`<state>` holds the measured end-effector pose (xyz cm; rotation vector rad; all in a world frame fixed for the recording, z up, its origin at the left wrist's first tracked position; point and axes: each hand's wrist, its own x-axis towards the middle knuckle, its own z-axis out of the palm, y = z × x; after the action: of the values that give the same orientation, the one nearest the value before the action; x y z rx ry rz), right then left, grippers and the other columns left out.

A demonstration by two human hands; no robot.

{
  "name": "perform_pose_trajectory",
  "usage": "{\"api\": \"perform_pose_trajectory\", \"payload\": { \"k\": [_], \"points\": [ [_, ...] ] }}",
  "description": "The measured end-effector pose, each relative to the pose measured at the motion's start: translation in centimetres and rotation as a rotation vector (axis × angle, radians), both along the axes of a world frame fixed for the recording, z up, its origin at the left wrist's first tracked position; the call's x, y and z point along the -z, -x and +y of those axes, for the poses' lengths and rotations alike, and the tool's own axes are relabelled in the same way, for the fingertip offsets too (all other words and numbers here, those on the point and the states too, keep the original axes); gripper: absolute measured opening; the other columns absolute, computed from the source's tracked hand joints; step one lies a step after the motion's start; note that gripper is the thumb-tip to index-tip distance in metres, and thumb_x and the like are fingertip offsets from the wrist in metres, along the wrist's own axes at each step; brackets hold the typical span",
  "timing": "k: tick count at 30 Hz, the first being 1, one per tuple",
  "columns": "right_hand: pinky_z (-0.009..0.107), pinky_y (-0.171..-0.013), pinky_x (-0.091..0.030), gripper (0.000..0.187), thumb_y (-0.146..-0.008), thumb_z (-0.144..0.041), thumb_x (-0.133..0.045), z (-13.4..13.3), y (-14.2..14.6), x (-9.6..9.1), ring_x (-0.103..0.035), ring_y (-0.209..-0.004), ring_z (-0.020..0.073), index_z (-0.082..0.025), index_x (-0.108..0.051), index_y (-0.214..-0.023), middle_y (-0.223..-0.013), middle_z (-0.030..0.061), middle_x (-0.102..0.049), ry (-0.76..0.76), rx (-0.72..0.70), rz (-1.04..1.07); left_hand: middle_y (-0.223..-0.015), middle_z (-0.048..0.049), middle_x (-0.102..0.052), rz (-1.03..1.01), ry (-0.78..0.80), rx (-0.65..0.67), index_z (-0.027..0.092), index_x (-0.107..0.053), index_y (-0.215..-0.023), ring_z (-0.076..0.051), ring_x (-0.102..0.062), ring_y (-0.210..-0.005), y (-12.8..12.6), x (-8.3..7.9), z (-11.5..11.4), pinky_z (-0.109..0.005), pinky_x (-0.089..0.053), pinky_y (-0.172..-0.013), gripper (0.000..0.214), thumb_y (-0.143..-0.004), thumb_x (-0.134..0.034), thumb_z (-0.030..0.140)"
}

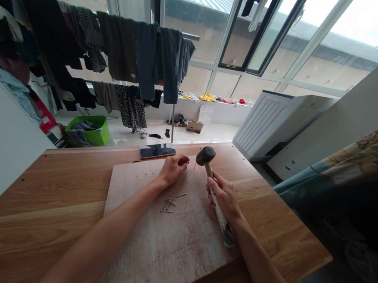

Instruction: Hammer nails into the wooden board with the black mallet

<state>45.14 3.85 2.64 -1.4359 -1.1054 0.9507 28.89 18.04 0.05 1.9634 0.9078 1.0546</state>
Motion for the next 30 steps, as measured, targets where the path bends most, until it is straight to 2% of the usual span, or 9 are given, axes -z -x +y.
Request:
{"api": "perform_pose_trajectory", "payload": {
  "k": [3,10,16,20,23,27,30],
  "points": [
    [0.020,-0.029,-0.040,0.038,-0.085,-0.051,-0.063,-0.02,-0.03,0.05,-0.045,-0.037,0.0089,-0.019,-0.065,-0.104,-0.067,-0.0044,-0.054,-0.004,-0.005,-0.011,-0.085,-0.0030,-0.078,-0.003,-0.003,0.003,0.016,-0.074,-0.092,-0.016,-0.075,-0.078,0.11,0.45,-0.06,-0.028,-0.061,-0.077,0.015,-0.083,-0.066,0.007],
    [0.020,-0.029,-0.038,0.037,-0.086,-0.050,-0.064,-0.17,0.18,-0.25,-0.045,-0.037,0.0083,-0.018,-0.065,-0.104,-0.067,-0.0050,-0.053,-0.029,-0.027,0.027,-0.082,-0.0029,-0.078,0.081,-0.034,-0.017,0.017,-0.073,-0.089,-0.016,-0.074,-0.075,0.42,0.27,-0.44,-0.026,-0.059,-0.073,0.013,-0.082,-0.067,0.008],
    [0.019,-0.029,-0.038,0.039,-0.090,-0.048,-0.062,-0.30,0.58,-0.20,-0.045,-0.037,0.0077,-0.017,-0.066,-0.113,-0.067,-0.0052,-0.052,-0.063,-0.086,-0.001,-0.083,-0.0015,-0.078,0.103,-0.029,-0.032,0.018,-0.069,-0.108,-0.016,-0.074,-0.075,0.46,0.46,-0.42,-0.026,-0.059,-0.073,0.030,-0.081,-0.067,0.006],
    [0.018,-0.029,-0.039,0.041,-0.091,-0.047,-0.060,-0.53,0.85,-0.43,-0.045,-0.036,0.0074,-0.018,-0.066,-0.119,-0.067,-0.0055,-0.052,-0.076,-0.113,-0.014,-0.086,-0.0017,-0.079,0.120,-0.066,-0.067,0.019,-0.068,-0.109,-0.018,-0.075,-0.080,0.47,0.45,-0.39,-0.030,-0.059,-0.079,0.032,-0.080,-0.069,0.007],
    [0.018,-0.029,-0.039,0.038,-0.092,-0.047,-0.059,-0.67,0.86,-0.57,-0.045,-0.036,0.0074,-0.018,-0.066,-0.115,-0.067,-0.0050,-0.053,-0.048,-0.147,-0.045,-0.087,-0.0015,-0.080,0.136,-0.104,-0.085,0.019,-0.068,-0.109,-0.020,-0.076,-0.084,0.43,0.35,-0.34,-0.033,-0.057,-0.086,0.032,-0.079,-0.070,0.008],
    [0.018,-0.030,-0.040,0.030,-0.092,-0.045,-0.058,-0.67,0.72,-0.47,-0.047,-0.037,0.0080,-0.019,-0.067,-0.103,-0.067,-0.0046,-0.054,-0.004,-0.176,-0.088,-0.086,-0.0022,-0.080,0.134,-0.083,-0.088,0.018,-0.069,-0.110,-0.020,-0.077,-0.083,0.51,0.26,-0.28,-0.032,-0.057,-0.084,0.034,-0.078,-0.071,0.009],
    [0.018,-0.030,-0.039,0.032,-0.093,-0.045,-0.057,-0.64,0.71,-0.33,-0.046,-0.037,0.0078,-0.019,-0.066,-0.109,-0.068,-0.0048,-0.053,-0.031,-0.170,-0.087,-0.084,-0.0007,-0.079,0.120,-0.079,-0.080,0.020,-0.069,-0.109,-0.019,-0.076,-0.081,0.59,0.33,-0.25,-0.030,-0.057,-0.082,0.033,-0.078,-0.071,0.009]
  ]
}}
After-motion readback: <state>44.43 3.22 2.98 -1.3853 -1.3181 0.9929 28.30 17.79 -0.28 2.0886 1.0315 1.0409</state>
